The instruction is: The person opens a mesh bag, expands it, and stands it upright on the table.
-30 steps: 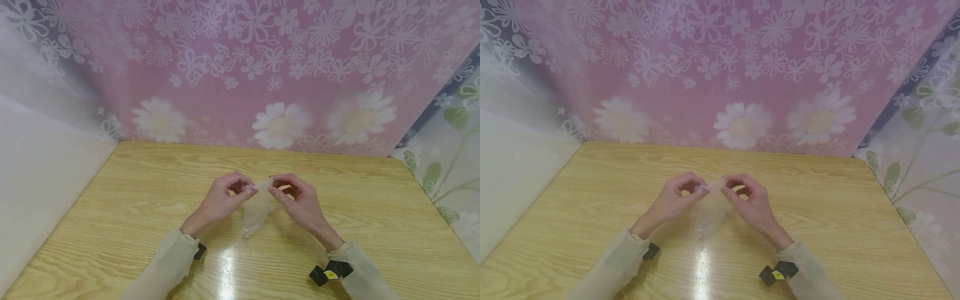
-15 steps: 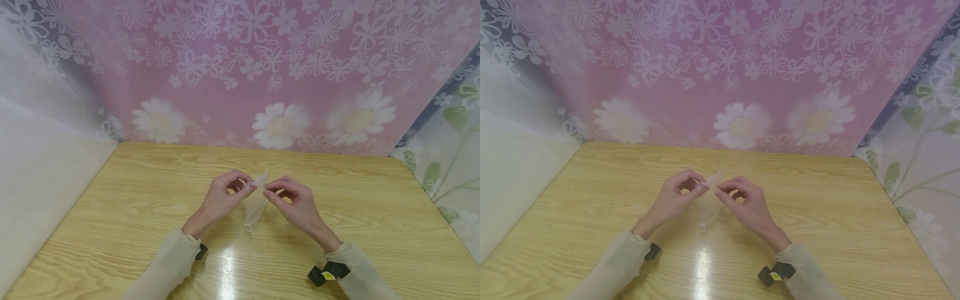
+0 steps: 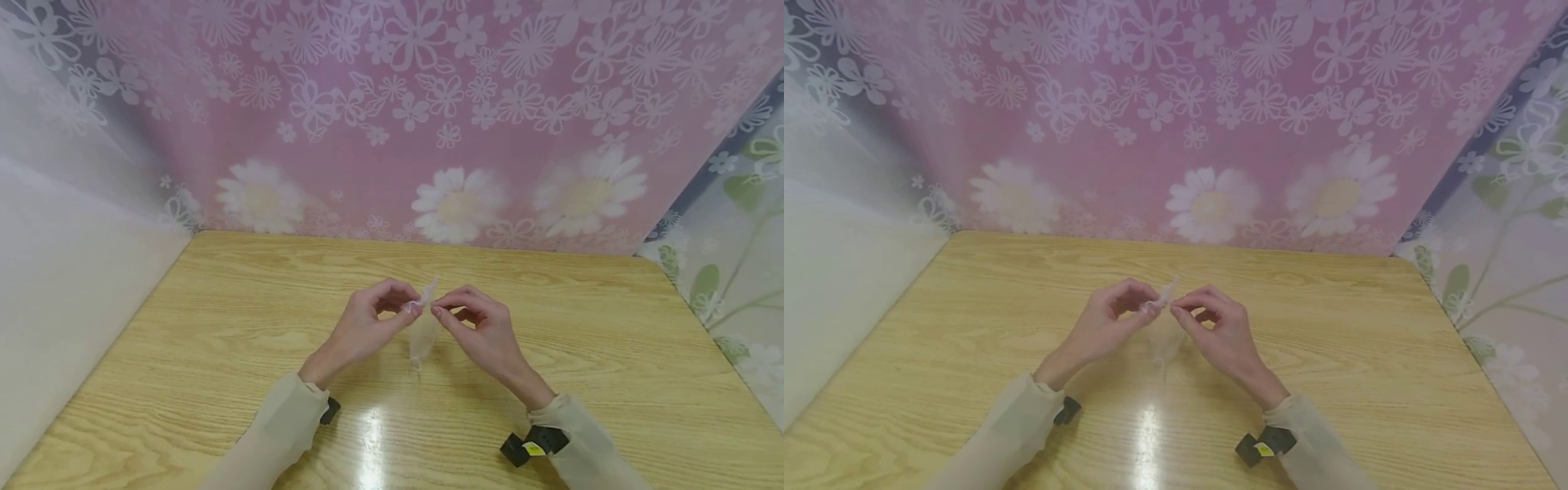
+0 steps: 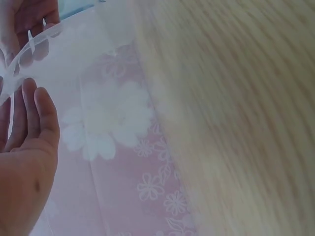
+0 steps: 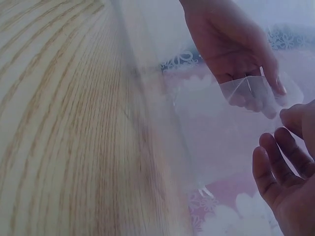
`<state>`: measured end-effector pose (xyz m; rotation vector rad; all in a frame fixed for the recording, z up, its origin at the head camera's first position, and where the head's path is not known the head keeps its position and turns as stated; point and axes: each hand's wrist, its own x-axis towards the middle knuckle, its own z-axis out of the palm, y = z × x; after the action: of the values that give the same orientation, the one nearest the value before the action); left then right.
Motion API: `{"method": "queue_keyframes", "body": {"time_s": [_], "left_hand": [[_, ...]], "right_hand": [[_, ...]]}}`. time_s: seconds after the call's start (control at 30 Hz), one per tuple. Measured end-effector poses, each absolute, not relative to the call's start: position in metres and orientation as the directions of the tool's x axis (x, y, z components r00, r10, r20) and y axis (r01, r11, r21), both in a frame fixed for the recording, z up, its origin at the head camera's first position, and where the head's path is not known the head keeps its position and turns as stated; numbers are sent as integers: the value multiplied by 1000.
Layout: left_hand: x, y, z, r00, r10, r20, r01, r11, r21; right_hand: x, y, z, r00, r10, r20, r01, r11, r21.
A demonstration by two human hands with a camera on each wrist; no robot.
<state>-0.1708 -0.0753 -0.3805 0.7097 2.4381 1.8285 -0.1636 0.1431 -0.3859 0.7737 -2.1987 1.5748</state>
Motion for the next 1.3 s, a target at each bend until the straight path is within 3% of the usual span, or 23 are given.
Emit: {"method": "queue_keyframes", "body": {"time_s": [0.27, 0.87, 1.3], "left_hand": [[-171, -80, -383, -846, 457, 275, 362, 114, 925], [-171, -75, -382, -897, 381, 225, 311, 183, 933], [-172, -77, -383, -916, 339, 214, 283, 169, 944]], "right_hand": [[-165, 145, -389, -799, -235, 554, -599, 215, -772], [-163, 144, -387, -826, -271, 494, -541, 139, -829], [-165, 143, -386, -837, -232, 496, -538, 176, -825]]}}
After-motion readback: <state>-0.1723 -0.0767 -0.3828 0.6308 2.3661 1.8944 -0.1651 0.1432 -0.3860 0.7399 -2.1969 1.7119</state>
